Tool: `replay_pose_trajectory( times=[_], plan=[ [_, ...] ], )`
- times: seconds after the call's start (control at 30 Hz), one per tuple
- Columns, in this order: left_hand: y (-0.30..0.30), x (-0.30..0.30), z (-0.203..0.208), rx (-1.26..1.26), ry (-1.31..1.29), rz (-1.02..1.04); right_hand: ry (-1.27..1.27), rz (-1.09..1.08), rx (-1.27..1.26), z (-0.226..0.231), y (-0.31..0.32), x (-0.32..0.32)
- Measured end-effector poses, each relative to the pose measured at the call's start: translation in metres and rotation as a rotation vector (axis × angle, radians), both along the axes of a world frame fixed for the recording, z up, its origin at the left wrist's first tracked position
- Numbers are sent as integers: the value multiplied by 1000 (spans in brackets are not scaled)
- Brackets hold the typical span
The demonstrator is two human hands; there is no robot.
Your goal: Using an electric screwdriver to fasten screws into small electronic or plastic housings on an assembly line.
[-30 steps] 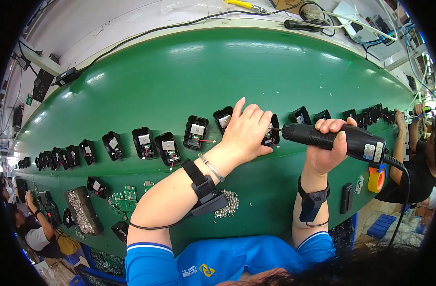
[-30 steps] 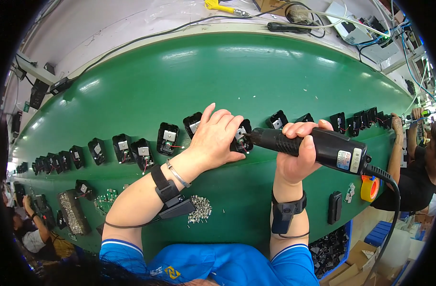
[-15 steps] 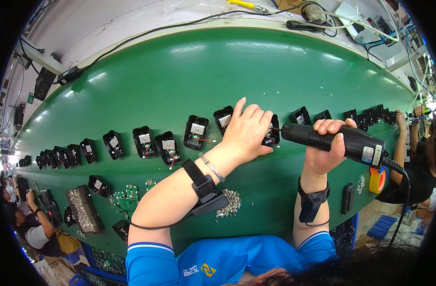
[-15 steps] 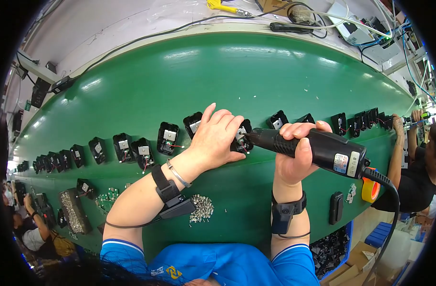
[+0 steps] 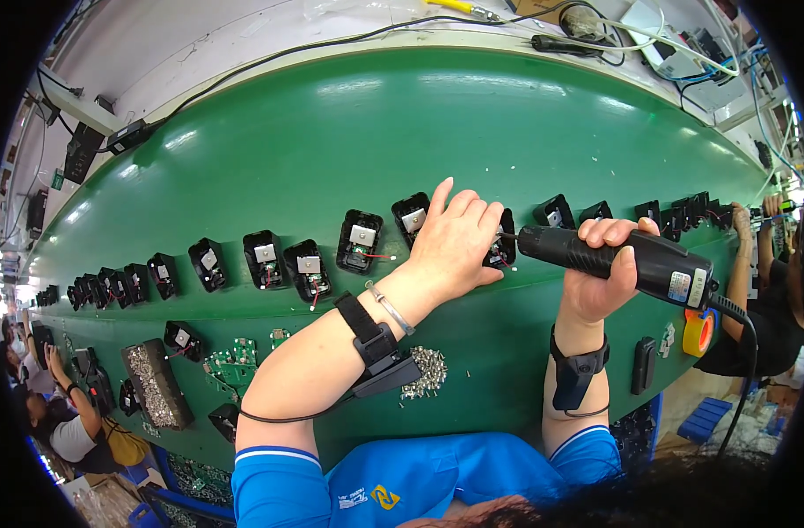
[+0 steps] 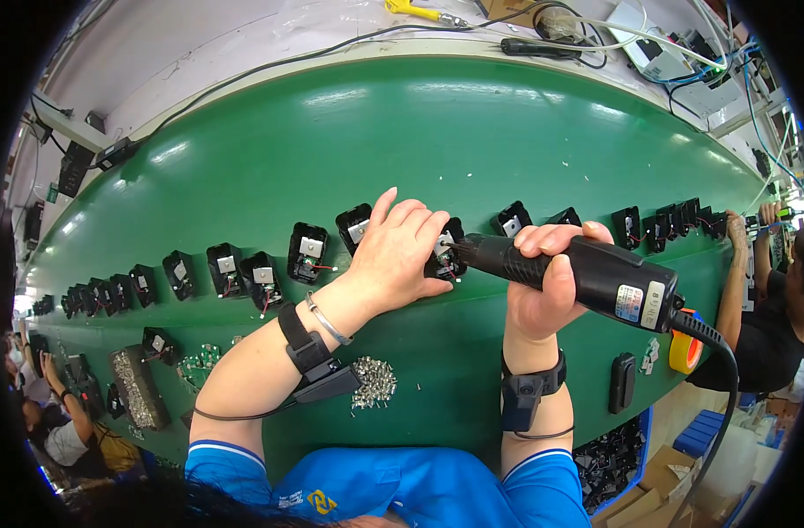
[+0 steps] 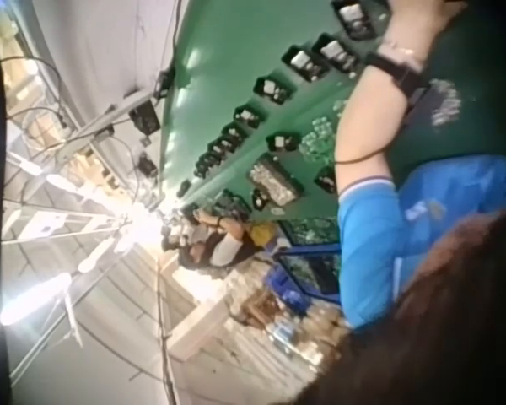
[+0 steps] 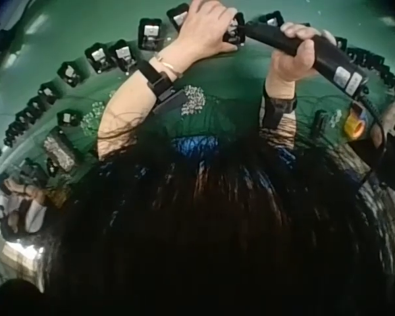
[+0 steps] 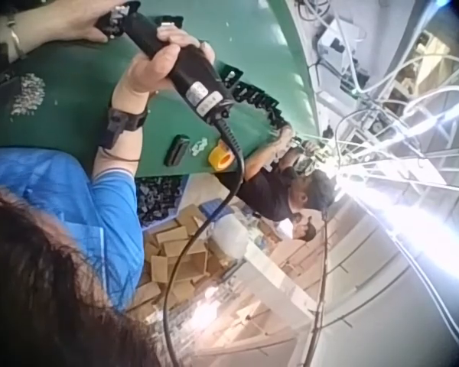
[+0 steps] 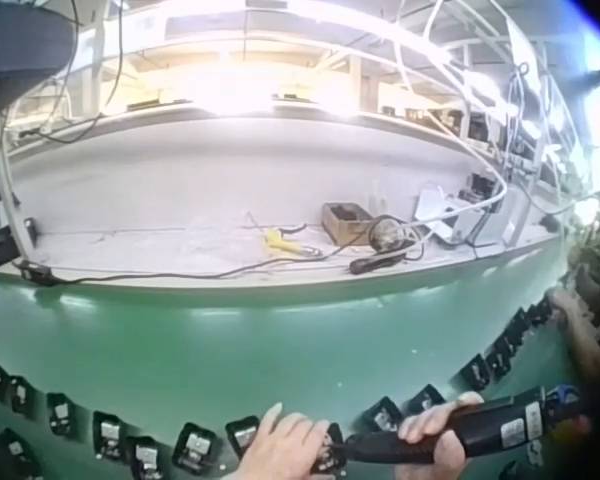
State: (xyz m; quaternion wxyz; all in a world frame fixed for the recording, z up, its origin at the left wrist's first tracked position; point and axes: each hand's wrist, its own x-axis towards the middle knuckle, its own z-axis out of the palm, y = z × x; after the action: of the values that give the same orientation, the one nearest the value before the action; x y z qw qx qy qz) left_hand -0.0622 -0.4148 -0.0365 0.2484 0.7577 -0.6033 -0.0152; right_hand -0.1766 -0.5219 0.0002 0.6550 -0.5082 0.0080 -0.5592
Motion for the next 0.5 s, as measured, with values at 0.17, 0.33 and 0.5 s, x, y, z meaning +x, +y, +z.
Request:
replay_pose_trajectory(
  times=[0.17, 0.33, 0.5],
  plan=[
    [0, 0, -1, -6, -6, 3, 13, -8, -22, 0, 1, 1],
    [-2, 1, -1, -1, -8, 0, 13, 2, -33, 0, 2, 4],
    [-3, 4, -3, -37, -26, -4, 40, 50, -142, 2, 6, 11]
  ],
)
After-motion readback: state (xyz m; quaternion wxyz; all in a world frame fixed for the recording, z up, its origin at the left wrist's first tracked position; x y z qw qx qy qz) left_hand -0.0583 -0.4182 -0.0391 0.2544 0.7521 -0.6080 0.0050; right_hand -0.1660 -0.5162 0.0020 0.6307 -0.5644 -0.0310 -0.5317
